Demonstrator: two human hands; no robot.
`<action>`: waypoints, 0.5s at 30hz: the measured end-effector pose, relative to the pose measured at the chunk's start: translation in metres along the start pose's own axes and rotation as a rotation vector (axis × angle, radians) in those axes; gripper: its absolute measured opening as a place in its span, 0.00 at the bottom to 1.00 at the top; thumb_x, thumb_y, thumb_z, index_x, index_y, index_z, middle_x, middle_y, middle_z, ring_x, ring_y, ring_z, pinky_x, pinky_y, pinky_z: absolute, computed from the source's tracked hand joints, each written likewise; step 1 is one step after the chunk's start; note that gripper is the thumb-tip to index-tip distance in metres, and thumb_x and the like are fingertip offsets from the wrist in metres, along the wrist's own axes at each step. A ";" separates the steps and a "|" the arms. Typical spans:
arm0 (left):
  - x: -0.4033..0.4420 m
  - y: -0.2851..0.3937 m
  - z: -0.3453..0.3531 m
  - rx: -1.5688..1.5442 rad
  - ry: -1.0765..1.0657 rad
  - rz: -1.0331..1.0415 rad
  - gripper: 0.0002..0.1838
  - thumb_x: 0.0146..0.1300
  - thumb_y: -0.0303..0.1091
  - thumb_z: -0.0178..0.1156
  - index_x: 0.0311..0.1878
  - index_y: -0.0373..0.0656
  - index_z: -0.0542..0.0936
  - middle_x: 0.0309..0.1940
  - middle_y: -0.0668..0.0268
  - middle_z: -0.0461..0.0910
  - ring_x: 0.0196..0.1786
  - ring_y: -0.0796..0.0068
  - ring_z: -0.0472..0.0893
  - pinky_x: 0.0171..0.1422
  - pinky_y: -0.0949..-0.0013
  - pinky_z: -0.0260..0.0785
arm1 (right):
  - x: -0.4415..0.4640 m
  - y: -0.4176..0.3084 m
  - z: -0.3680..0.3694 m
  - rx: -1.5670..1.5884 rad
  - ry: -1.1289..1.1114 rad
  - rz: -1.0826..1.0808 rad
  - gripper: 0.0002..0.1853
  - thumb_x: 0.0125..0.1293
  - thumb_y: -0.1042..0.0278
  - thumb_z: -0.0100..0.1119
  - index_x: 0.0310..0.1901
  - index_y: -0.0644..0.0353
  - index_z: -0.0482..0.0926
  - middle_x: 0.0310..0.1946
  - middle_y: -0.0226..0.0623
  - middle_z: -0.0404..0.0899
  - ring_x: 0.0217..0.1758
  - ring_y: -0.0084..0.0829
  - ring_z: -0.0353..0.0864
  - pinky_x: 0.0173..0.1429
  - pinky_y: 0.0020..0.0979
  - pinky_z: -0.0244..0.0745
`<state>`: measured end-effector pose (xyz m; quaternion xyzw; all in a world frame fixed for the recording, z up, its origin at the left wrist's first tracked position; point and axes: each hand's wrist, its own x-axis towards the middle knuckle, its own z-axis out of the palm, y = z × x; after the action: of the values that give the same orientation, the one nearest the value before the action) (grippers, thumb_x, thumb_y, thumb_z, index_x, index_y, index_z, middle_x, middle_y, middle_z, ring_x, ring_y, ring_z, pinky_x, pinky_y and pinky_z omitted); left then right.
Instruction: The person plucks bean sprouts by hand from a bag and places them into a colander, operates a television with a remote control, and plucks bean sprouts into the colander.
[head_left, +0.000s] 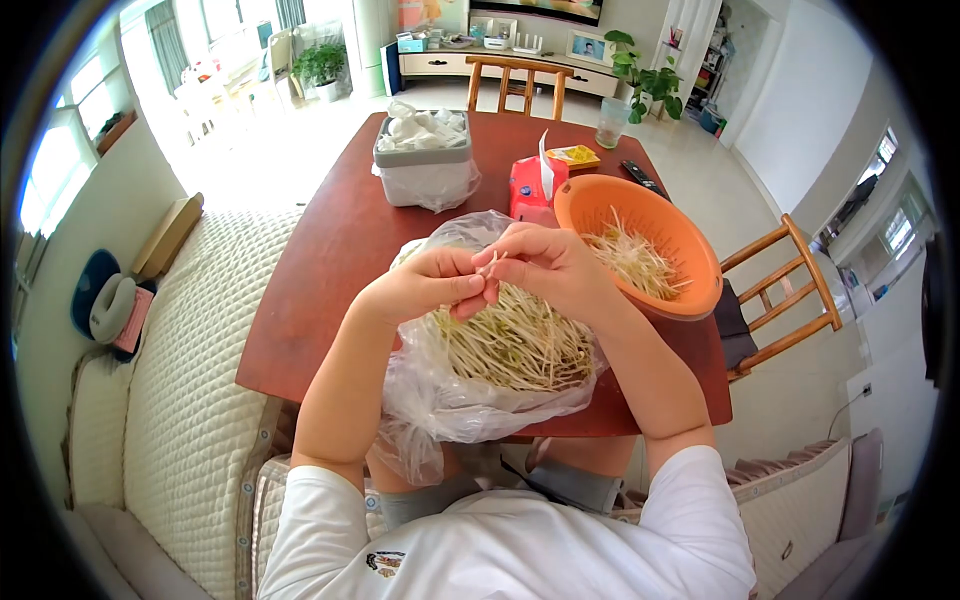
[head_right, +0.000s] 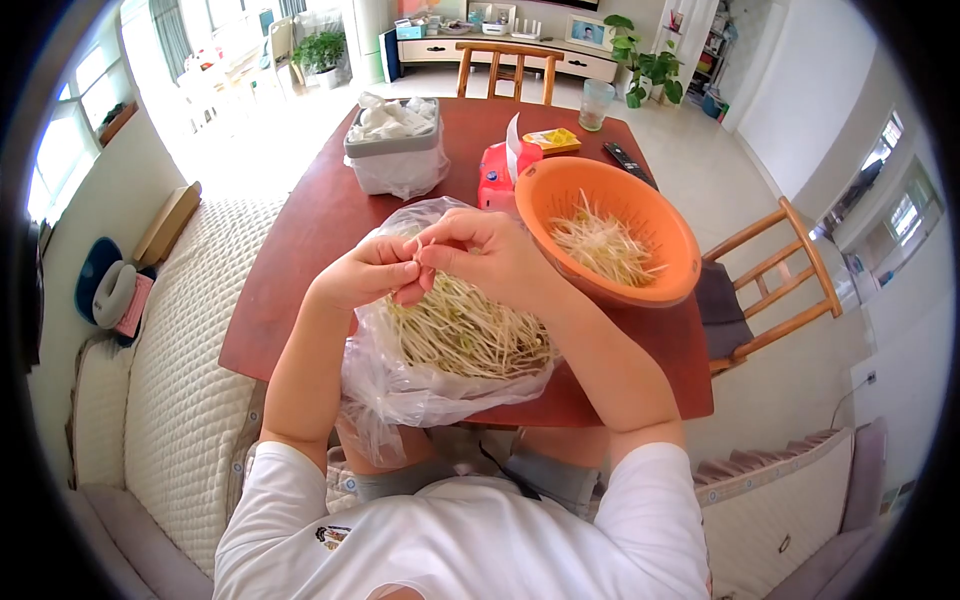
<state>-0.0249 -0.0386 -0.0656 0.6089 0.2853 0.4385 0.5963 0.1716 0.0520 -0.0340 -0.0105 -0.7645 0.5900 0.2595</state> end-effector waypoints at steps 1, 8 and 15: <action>0.000 0.000 0.000 0.030 -0.001 -0.022 0.13 0.73 0.36 0.49 0.41 0.38 0.78 0.27 0.70 0.75 0.29 0.82 0.71 0.35 0.78 0.62 | 0.000 0.001 -0.001 -0.038 0.012 -0.032 0.10 0.66 0.73 0.58 0.46 0.66 0.79 0.38 0.31 0.78 0.39 0.18 0.76 0.45 0.21 0.71; 0.009 -0.003 0.013 -0.145 0.149 0.142 0.18 0.72 0.40 0.49 0.53 0.35 0.78 0.46 0.58 0.82 0.48 0.72 0.81 0.57 0.68 0.71 | -0.004 -0.027 -0.022 0.108 0.244 -0.040 0.07 0.66 0.74 0.58 0.41 0.67 0.82 0.35 0.32 0.81 0.36 0.19 0.79 0.42 0.22 0.76; 0.004 -0.002 0.002 0.129 0.285 0.028 0.07 0.65 0.29 0.60 0.41 0.36 0.82 0.39 0.62 0.84 0.37 0.81 0.79 0.43 0.76 0.72 | -0.023 -0.068 -0.058 -0.005 0.235 -0.018 0.06 0.65 0.72 0.59 0.38 0.67 0.81 0.32 0.33 0.80 0.32 0.20 0.77 0.39 0.22 0.74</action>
<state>-0.0209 -0.0354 -0.0661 0.5813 0.3862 0.5094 0.5034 0.2351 0.0756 0.0284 -0.0734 -0.7304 0.5804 0.3526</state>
